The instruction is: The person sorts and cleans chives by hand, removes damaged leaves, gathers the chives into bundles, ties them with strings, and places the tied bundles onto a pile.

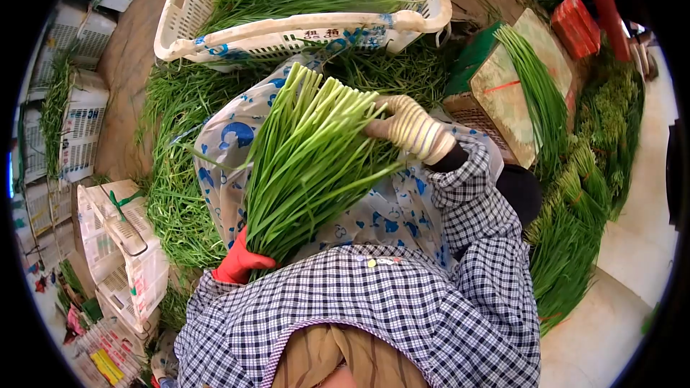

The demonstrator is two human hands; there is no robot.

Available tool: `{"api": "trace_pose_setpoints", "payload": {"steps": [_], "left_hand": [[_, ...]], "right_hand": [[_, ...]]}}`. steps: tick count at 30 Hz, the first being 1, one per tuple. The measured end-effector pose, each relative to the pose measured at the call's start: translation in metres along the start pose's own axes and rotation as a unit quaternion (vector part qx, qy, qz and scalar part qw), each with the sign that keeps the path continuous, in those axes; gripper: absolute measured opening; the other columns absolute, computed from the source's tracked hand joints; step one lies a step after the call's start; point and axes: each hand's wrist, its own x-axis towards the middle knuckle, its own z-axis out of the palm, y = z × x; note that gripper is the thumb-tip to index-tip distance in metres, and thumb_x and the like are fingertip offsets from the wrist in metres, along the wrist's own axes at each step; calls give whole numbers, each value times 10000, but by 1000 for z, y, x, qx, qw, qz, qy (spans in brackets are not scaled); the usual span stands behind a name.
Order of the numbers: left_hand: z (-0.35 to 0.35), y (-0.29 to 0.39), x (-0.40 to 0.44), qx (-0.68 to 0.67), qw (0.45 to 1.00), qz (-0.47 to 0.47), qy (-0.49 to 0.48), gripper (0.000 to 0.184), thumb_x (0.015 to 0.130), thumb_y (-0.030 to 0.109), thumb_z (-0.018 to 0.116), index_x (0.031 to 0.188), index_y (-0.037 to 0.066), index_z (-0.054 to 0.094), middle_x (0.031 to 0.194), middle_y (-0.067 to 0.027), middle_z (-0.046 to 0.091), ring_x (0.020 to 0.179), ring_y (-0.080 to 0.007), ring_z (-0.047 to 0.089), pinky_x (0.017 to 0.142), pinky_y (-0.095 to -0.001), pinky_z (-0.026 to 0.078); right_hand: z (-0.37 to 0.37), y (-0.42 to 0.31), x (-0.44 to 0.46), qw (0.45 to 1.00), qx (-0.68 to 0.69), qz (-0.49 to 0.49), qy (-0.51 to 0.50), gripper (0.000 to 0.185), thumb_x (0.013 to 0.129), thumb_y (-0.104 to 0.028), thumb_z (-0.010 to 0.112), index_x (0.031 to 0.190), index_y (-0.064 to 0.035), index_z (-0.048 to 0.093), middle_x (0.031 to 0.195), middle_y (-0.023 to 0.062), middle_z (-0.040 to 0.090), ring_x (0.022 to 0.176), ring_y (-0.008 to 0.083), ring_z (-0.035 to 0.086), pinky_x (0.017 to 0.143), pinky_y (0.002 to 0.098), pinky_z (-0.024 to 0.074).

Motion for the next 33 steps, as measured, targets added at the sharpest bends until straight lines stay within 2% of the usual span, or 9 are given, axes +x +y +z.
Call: {"api": "trace_pose_setpoints", "payload": {"steps": [6,10,12,16,18,20,21,23,33], "left_hand": [[-15,-16,-8,-43,998,-52,20,764,558,-71,737,1285,-14,507,1103,-112,658,955,-230,637,837,-377,520],[-12,-8,-6,-93,990,-101,22,736,564,-56,708,1275,-11,520,1078,-115,665,908,-232,648,804,-368,530],[-6,-1,-4,-85,992,-86,29,740,563,-54,704,1278,-9,519,1098,-113,658,923,-228,643,804,-366,530],[-12,-8,-1,6,998,-55,6,745,568,-53,724,1282,-8,516,1116,-104,652,980,-217,623,861,-368,507],[-13,-14,-2,7,1000,-22,11,741,572,-49,741,1277,-8,519,1116,-104,652,979,-213,620,865,-364,501],[-9,-16,-5,8,1000,15,24,735,568,-43,754,1266,-7,526,1110,-100,654,968,-208,620,842,-359,507],[-5,-8,-7,-12,999,-22,33,730,561,-42,764,1254,-5,536,1119,-98,652,981,-207,616,842,-363,505],[-13,-19,-8,-26,998,-34,38,723,563,-41,766,1249,-2,540,1121,-97,651,987,-207,614,850,-363,502],[-27,-34,5,47,999,8,-11,910,565,-3,802,1384,10,404,1287,-89,564,1172,-209,524,998,-368,419]], "right_hand": [[-44,66,12,954,244,-163,59,247,876,-179,652,1014,23,691,934,100,702,894,186,631,868,297,485],[-68,28,0,933,57,-144,324,266,865,-212,672,1013,8,687,1179,144,631,1080,242,588,951,353,458],[-37,-18,-12,867,-257,-301,303,380,845,-320,691,1056,-4,677,1291,162,560,1210,288,509,1053,446,366],[7,-18,16,783,-593,-177,60,934,703,-811,512,1291,-88,579,1463,168,400,1386,333,299,1155,528,84],[19,-8,32,799,-583,-141,50,926,691,-804,539,1311,-116,560,1461,164,395,1405,332,252,1158,532,27],[22,1,37,805,-567,-165,51,852,720,-652,665,1330,-72,531,1405,176,465,1321,319,394,1142,483,194],[20,2,40,928,-335,-159,-36,757,728,-487,720,1326,-63,533,1348,165,515,1256,291,456,1098,432,280],[24,5,38,986,-9,-143,-89,621,713,-80,757,1295,-31,547,1197,116,621,1083,211,571,951,308,445],[23,16,25,992,86,-7,-97,423,790,-114,738,1185,-18,622,1050,56,672,954,139,607,863,291,494]]}}
